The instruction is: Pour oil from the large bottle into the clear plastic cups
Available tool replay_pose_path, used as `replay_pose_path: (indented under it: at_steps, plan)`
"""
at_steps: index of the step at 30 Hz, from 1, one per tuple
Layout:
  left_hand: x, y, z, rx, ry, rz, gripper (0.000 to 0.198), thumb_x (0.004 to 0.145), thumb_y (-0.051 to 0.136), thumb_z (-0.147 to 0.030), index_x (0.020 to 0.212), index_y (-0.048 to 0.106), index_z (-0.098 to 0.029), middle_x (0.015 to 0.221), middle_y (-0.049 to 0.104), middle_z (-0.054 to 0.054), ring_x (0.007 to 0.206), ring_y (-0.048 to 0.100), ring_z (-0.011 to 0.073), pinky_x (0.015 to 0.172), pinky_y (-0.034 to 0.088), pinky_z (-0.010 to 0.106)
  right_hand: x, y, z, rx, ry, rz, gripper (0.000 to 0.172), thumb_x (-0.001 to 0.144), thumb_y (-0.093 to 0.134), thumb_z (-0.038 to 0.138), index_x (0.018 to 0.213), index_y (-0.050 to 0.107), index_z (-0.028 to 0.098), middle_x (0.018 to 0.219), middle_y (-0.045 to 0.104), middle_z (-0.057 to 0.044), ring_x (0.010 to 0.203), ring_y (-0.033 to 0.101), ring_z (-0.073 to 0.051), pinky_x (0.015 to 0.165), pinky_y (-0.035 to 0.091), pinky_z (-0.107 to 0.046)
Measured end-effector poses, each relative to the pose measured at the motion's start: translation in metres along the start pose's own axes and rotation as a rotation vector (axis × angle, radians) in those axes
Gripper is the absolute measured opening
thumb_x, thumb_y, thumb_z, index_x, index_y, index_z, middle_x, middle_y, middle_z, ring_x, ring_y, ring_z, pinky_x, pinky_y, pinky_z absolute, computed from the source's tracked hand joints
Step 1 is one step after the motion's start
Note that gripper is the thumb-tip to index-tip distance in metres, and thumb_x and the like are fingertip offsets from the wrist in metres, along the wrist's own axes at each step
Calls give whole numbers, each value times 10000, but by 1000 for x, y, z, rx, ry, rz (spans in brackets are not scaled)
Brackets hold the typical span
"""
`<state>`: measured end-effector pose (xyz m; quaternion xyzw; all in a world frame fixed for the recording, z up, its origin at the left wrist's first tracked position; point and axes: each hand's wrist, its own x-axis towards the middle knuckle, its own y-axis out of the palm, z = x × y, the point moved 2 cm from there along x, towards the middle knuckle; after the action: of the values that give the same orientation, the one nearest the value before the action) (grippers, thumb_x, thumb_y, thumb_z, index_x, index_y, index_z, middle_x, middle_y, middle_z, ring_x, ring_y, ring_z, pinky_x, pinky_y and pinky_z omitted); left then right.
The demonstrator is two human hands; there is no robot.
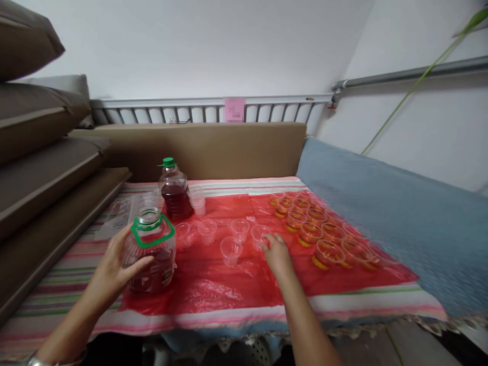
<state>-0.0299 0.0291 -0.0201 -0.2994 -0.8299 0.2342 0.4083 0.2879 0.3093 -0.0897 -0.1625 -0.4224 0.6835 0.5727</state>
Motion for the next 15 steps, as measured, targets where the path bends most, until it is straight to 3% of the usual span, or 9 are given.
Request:
replay_pose_path:
  at_steps: [3,10,13,15]
  plan:
    - [0,-1,-4,7,1,17,804,736,666,-527,1408,324,-248,1431,426,134,1325,385,353,1092,309,577,-5,2,2,15,-46,21,180,784,513,118,798,682,179,874,660,-74,852,630,-200,787,469,-297]
    - [3,-1,-13,24,32,13,780,745,665,-514,1397,331,-247,1426,431,136,1320,391,351,1088,306,578,-32,-3,13,12,-89,123,161,758,536,101,756,667,195,832,665,-60,745,630,-177,716,469,-268]
    - [4,0,-18,33,45,5,766,753,658,-502,1390,336,-225,1411,447,149,1312,409,347,1084,312,578,-35,-7,14,16,-80,127,184,724,576,108,848,688,185,892,686,-90,841,651,-209,778,487,-299]
    - [4,1,-22,26,50,-14,759,750,659,-502,1378,353,-205,1399,458,163,1306,417,347,1085,311,575,-38,-14,22,80,-106,44,203,751,574,166,918,688,175,1007,681,-129,990,635,-246,875,477,-352]
